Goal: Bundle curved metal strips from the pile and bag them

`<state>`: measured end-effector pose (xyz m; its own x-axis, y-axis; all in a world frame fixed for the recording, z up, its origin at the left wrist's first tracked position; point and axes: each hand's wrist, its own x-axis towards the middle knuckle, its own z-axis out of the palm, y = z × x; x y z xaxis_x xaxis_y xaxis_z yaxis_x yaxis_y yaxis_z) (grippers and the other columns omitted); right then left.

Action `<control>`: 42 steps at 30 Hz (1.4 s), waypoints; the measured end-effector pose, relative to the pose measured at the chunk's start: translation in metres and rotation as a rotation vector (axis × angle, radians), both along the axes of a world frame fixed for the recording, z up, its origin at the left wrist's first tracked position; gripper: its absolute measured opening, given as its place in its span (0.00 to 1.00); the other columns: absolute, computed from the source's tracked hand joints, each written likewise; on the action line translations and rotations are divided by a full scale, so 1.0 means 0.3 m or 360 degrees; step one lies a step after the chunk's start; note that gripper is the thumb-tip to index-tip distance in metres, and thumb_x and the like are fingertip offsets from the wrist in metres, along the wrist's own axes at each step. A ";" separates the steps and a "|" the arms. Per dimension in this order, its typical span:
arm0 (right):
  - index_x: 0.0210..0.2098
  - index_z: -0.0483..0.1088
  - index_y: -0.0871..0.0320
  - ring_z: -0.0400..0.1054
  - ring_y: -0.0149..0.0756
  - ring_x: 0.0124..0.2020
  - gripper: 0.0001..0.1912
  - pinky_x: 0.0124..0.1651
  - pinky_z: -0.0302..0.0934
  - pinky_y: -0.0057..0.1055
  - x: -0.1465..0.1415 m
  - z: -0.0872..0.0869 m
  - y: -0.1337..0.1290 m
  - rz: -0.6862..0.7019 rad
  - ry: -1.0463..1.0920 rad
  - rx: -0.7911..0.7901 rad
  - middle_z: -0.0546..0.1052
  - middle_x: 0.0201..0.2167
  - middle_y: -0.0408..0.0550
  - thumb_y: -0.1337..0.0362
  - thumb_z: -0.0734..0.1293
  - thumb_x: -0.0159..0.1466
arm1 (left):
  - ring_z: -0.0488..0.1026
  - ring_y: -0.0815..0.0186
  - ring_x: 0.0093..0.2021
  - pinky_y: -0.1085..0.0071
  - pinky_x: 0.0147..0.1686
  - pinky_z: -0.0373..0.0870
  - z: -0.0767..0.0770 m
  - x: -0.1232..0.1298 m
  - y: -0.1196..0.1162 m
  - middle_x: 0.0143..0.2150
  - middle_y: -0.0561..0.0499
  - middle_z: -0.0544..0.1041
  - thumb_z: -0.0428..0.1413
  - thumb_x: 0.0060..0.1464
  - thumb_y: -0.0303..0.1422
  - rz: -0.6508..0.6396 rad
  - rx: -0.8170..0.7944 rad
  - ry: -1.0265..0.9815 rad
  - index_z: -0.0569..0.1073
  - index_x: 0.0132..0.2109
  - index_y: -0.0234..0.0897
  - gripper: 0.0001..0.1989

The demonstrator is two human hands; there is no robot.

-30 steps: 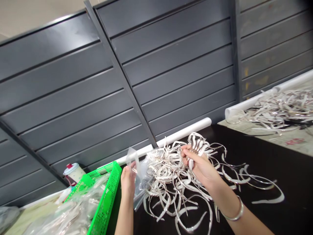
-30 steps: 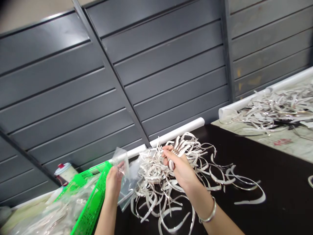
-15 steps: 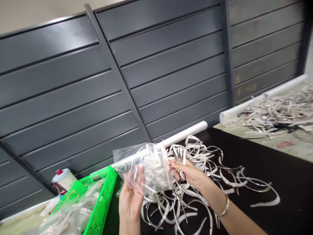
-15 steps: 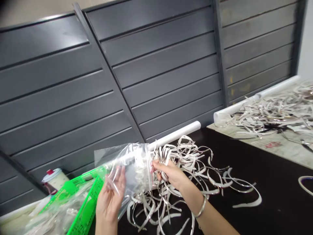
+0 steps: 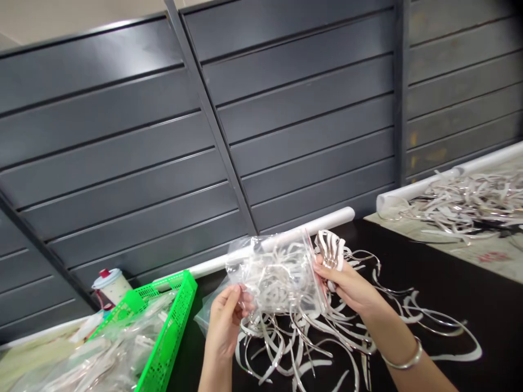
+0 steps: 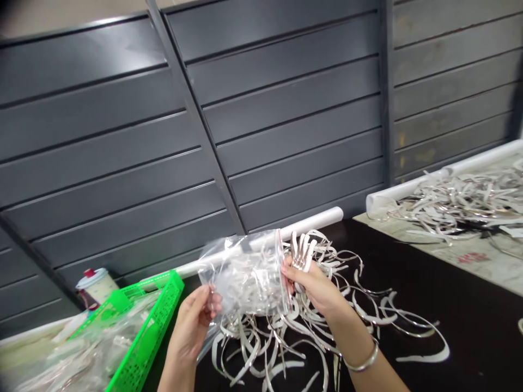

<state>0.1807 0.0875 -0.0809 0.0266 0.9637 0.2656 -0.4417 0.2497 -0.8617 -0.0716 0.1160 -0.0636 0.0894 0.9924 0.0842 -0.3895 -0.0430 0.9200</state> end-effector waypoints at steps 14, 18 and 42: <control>0.23 0.66 0.58 0.62 0.27 0.17 0.14 0.20 0.55 0.25 0.003 0.014 -0.036 0.0092 -0.0026 0.0141 0.69 0.15 0.40 0.56 0.72 0.53 | 0.52 0.81 0.11 0.83 0.14 0.46 -0.012 -0.025 0.022 0.12 0.60 0.65 0.66 0.35 0.45 0.0188 0.0170 0.0286 0.75 0.39 0.31 0.26; 0.21 0.65 0.59 0.62 0.27 0.17 0.16 0.20 0.56 0.25 -0.007 0.031 -0.043 0.0023 0.0005 0.0161 0.68 0.15 0.40 0.55 0.73 0.51 | 0.51 0.80 0.12 0.83 0.14 0.46 -0.014 -0.028 0.027 0.13 0.61 0.64 0.64 0.37 0.46 0.0352 0.0215 0.0226 0.73 0.43 0.31 0.28; 0.24 0.67 0.62 0.65 0.29 0.26 0.16 0.29 0.59 0.26 -0.245 -0.034 -0.047 0.0662 -0.0514 0.0335 0.71 0.23 0.44 0.55 0.70 0.55 | 0.66 0.70 0.19 0.76 0.21 0.61 -0.028 0.079 -0.092 0.19 0.52 0.71 0.51 0.54 0.47 -0.0572 0.0420 0.1030 0.67 0.25 0.36 0.20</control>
